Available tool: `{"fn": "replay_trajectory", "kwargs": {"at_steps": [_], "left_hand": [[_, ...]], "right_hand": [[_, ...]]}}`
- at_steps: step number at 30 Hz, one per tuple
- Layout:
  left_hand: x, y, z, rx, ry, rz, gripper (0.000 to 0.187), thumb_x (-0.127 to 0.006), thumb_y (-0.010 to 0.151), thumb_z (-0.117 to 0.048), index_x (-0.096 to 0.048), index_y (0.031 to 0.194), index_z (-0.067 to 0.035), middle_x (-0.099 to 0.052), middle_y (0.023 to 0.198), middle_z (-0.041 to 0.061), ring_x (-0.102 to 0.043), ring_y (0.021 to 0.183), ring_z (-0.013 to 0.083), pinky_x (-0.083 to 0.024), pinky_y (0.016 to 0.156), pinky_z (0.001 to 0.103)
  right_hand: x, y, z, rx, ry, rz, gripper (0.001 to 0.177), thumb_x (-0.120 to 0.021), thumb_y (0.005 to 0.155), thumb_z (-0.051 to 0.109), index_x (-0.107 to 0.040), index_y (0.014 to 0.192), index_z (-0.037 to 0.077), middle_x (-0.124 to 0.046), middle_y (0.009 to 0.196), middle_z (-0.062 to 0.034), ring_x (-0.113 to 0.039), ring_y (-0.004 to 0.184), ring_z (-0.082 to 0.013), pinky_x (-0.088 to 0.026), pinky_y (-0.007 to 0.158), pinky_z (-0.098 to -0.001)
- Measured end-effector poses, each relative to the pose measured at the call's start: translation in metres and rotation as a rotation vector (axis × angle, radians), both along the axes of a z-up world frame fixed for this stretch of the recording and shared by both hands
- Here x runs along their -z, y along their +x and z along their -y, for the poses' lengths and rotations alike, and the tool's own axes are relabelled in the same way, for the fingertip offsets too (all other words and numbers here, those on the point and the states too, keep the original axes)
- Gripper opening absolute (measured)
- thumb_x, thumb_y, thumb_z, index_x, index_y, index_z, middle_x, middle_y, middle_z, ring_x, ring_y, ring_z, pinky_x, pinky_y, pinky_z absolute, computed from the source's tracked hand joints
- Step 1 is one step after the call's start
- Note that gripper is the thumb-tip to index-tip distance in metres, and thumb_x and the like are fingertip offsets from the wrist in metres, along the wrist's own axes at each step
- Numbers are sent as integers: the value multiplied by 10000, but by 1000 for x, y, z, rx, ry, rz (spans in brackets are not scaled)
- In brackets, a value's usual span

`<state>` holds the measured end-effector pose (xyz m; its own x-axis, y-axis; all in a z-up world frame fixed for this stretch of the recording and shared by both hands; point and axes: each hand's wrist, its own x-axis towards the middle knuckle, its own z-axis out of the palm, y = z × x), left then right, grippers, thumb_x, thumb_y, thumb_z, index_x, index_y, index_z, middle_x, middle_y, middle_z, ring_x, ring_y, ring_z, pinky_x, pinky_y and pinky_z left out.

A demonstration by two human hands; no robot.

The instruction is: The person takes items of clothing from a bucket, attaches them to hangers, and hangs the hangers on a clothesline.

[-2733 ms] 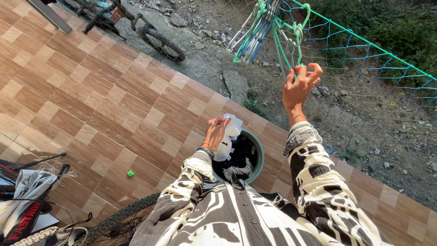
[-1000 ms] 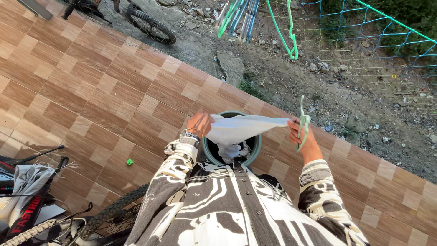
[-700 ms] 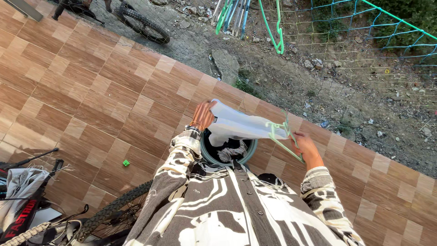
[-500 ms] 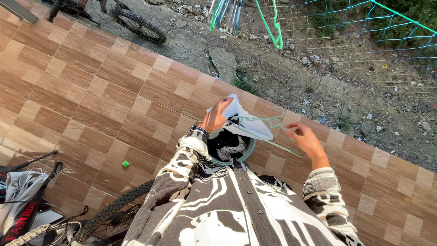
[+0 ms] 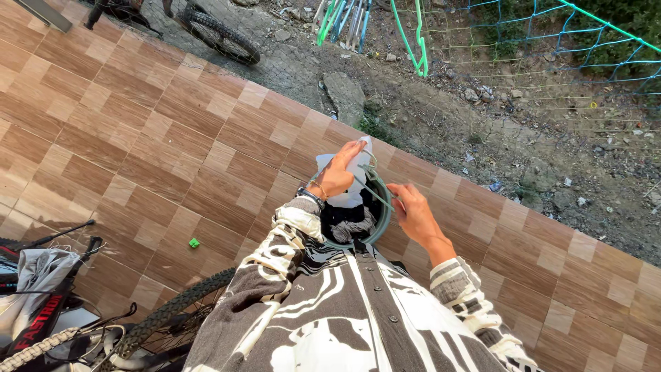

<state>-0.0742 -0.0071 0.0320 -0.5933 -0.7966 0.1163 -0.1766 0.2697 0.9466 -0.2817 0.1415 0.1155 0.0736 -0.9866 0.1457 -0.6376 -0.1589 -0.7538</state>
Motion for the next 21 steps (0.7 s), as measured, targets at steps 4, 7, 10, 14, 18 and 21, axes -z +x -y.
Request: {"fn": "replay_trajectory", "kwargs": {"at_steps": [4,7,10,14,18,21], "left_hand": [[-15,-5,-3,-36,9,38,871,-483,655,111,-520,1498,-104,-459,1544,147,-430,1461,338,-326,1200,334],[-25,-9,-5,-123,5,139,885,-507,653,107,-470,1512,-102,-450,1548,140,-412,1415,346,-300,1185,335],[-25,-5,8,-216,-47,20,853,-505,684,107,-487,1512,-98,-479,1554,141,-432,1467,331,-322,1208,332],[-28,-15,3,-98,-25,-58,903,-510,632,122,-497,1506,-104,-452,1544,165,-417,1460,347,-300,1199,354],[-58,-37,-33,66,-114,56,837,-501,695,132,-527,1494,-114,-504,1521,172,-419,1440,357,-300,1200,401],[-80,-51,-57,134,-181,44,740,-517,682,128,-610,1379,-102,-575,1451,163,-493,1354,360,-329,1166,435]], "right_hand": [[11,9,2,56,28,-42,462,-602,856,-125,-626,1283,49,-655,1067,-206,-662,941,-422,-548,769,-447],[12,2,2,43,18,-19,427,-621,868,-109,-628,1266,46,-667,1072,-216,-666,922,-429,-554,757,-451],[11,-9,0,9,-45,-70,440,-610,816,-118,-636,1226,38,-688,1087,-204,-679,939,-419,-556,763,-452],[23,-13,-4,80,72,-203,390,-624,846,-80,-672,1208,59,-695,1007,-186,-670,902,-420,-539,753,-475],[43,-8,9,96,4,-246,434,-625,862,-64,-640,1258,113,-710,1027,-201,-666,903,-447,-536,759,-499],[47,-9,18,286,264,-161,505,-693,933,78,-405,1347,52,-704,895,-205,-676,867,-456,-517,705,-513]]}}
